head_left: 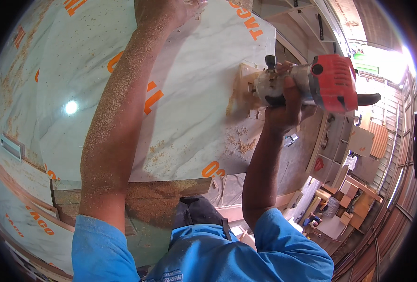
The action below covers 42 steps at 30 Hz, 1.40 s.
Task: The person walks through a workshop, picks up a wood trimmer, and uses it to cut a rectangular slot into a white laminated board.
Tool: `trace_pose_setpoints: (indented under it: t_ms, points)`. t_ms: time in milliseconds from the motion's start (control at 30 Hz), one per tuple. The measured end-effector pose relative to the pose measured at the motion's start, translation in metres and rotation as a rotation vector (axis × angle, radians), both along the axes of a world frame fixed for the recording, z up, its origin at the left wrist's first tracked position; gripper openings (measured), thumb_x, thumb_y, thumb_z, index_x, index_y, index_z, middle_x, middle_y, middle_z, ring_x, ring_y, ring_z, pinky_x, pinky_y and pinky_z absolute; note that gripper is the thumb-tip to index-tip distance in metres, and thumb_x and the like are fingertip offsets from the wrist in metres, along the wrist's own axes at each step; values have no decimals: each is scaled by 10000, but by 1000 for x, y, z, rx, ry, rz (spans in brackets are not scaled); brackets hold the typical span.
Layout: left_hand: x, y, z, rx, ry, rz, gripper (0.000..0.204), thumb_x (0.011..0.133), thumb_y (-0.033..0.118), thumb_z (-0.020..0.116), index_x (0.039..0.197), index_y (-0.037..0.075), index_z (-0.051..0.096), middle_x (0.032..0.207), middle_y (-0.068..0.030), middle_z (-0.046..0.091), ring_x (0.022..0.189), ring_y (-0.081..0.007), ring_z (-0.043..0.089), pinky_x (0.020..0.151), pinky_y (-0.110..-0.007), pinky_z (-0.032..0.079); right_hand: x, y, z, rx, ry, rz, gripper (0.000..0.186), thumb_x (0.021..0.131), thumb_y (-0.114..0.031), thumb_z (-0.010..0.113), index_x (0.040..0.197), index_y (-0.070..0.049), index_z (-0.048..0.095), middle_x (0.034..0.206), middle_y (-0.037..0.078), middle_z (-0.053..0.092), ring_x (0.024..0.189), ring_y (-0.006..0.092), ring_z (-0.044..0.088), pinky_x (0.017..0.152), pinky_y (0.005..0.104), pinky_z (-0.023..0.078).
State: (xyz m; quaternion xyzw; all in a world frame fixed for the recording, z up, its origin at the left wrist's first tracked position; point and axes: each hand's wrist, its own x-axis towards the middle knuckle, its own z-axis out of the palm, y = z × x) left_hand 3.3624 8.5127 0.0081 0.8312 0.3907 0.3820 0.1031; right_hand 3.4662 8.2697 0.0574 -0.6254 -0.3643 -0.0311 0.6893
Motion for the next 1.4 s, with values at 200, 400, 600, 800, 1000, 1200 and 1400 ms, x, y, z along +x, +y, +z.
trace_pose_setpoints:
  t_ms: [200, 400, 600, 800, 1000, 1200, 1400]
  points:
    - [-3, -1, 5, -65, -11, -49, 486, 706, 327, 873, 1046, 44, 671, 1150, -163, 631, 1163, -319, 558, 1061, -451, 384, 12, 14, 0, 57, -27, 20, 432, 721, -54, 664, 1114, 93, 561, 913, 203, 672, 829, 282, 689, 783, 424, 593]
    - [-1, -1, 3, -40, -13, -14, 489, 701, 334, 874, 1041, 45, 672, 1152, -162, 627, 1159, -322, 555, 1053, -448, 388, 20, 25, 2, 18, -12, -30, 468, 709, -67, 691, 1131, 80, 554, 932, 177, 660, 821, 271, 683, 768, 397, 591]
    - [-1, 0, 3, -40, -15, -21, 500, 696, 345, 875, 1044, 47, 671, 1143, -158, 628, 1161, -318, 552, 1049, -441, 392, 35, 34, -4, 76, 49, -35, 451, 673, -50, 757, 1089, 49, 615, 926, 79, 643, 775, 178, 635, 745, 299, 525]
    - [-2, -1, 8, -138, 60, -1, 484, 718, 358, 871, 1022, 42, 667, 1138, -154, 630, 1144, -308, 566, 1056, -437, 395, 39, 38, -6, 93, 63, 19, 394, 711, -24, 779, 1066, 33, 620, 935, 68, 644, 785, 167, 637, 756, 292, 520]
    - [-2, -2, 9, -145, 44, 5, 479, 718, 358, 875, 1009, 41, 665, 1119, -154, 632, 1140, -303, 569, 1056, -436, 398, 35, 34, -6, -23, -31, -23, 311, 766, -82, 756, 1019, 55, 636, 906, 134, 706, 800, 193, 683, 729, 342, 570]
    - [0, -3, 7, -99, -32, -27, 445, 716, 343, 875, 978, 54, 661, 1118, -155, 633, 1138, -315, 565, 1054, -446, 398, 29, 30, -1, -50, -60, -69, 248, 756, -78, 737, 957, 42, 655, 870, 105, 695, 769, 181, 674, 714, 315, 559]
    - [5, 1, -7, 33, -31, 26, 471, 717, 349, 873, 997, 44, 649, 1117, -154, 628, 1138, -317, 566, 1048, -448, 400, 11, 11, -1, -68, -130, -160, 256, 751, -99, 721, 951, 43, 651, 857, 119, 690, 753, 191, 671, 706, 318, 560]
